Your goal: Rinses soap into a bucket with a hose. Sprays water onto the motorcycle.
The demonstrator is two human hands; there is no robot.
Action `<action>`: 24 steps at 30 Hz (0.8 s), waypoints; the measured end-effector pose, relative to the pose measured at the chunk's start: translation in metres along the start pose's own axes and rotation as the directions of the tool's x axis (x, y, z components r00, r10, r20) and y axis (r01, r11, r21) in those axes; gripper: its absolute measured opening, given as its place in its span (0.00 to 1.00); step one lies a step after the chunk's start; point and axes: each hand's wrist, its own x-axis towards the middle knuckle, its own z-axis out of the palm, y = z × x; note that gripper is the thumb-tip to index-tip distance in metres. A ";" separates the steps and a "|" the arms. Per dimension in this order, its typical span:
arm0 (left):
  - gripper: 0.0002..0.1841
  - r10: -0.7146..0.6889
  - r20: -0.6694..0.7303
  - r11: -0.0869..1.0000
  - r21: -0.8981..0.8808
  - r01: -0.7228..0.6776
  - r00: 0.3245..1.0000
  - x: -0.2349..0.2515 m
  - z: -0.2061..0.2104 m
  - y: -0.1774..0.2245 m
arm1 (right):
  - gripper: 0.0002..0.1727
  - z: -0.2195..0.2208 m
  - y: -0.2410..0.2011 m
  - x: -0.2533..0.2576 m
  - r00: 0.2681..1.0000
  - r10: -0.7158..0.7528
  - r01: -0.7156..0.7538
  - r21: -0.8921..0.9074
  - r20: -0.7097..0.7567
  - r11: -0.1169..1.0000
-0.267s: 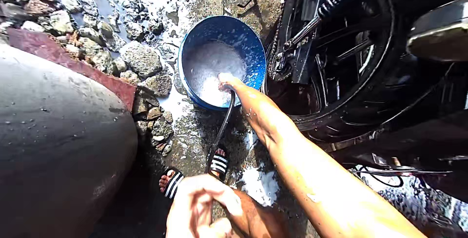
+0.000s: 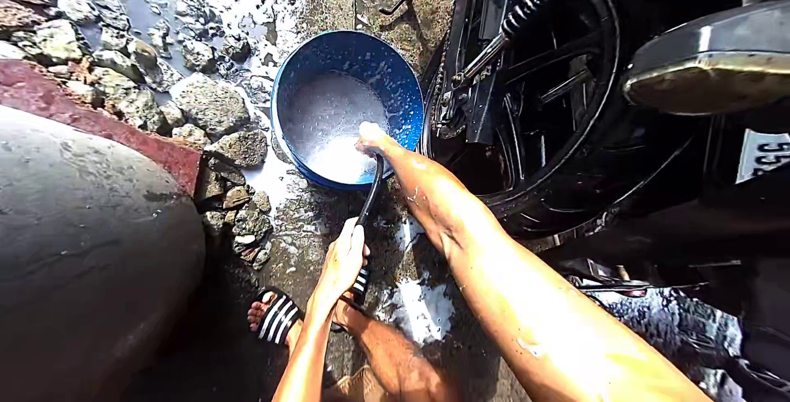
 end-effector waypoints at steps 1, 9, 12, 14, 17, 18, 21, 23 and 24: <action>0.24 0.016 0.021 0.999 0.032 -0.016 1.000 0.006 0.005 -0.002 | 0.18 -0.002 0.008 -0.002 1.000 -0.001 0.000 -0.011 -0.011 1.000; 0.23 -0.040 0.005 0.988 0.150 0.039 0.999 0.004 0.018 0.013 | 0.18 -0.013 0.021 -0.001 0.999 -0.042 0.045 -0.110 0.035 0.993; 0.23 -0.074 -0.002 0.986 0.147 0.073 0.997 -0.001 0.017 0.017 | 0.18 -0.004 0.015 0.005 0.997 -0.056 0.058 -0.038 0.048 0.998; 0.23 -0.073 -0.022 0.987 0.139 0.075 0.997 -0.004 0.015 0.014 | 0.18 -0.003 0.009 0.003 0.996 -0.043 0.048 -0.053 0.084 0.997; 0.24 -0.066 -0.062 0.989 0.127 0.073 0.996 -0.006 0.013 0.010 | 0.19 -0.003 0.002 0.000 0.993 -0.057 0.064 -0.067 0.105 0.996; 0.25 -0.065 -0.075 0.989 0.126 0.074 0.995 -0.007 0.014 0.010 | 0.22 -0.002 0.001 0.001 0.993 -0.059 0.066 -0.075 0.098 0.995; 0.25 -0.086 -0.082 0.988 0.124 0.096 0.993 -0.010 0.012 0.013 | 0.27 -0.001 -0.002 -0.001 0.994 -0.064 0.072 -0.087 0.083 0.994; 0.24 -0.095 -0.081 0.987 0.118 0.105 0.992 -0.011 0.011 0.014 | 0.27 0.001 -0.002 -0.001 0.993 -0.078 0.087 -0.104 0.085 0.991; 0.24 -0.099 -0.079 0.988 0.114 0.108 0.992 -0.011 0.010 0.014 | 0.27 0.001 -0.001 0.000 0.992 -0.088 0.098 -0.111 0.089 0.989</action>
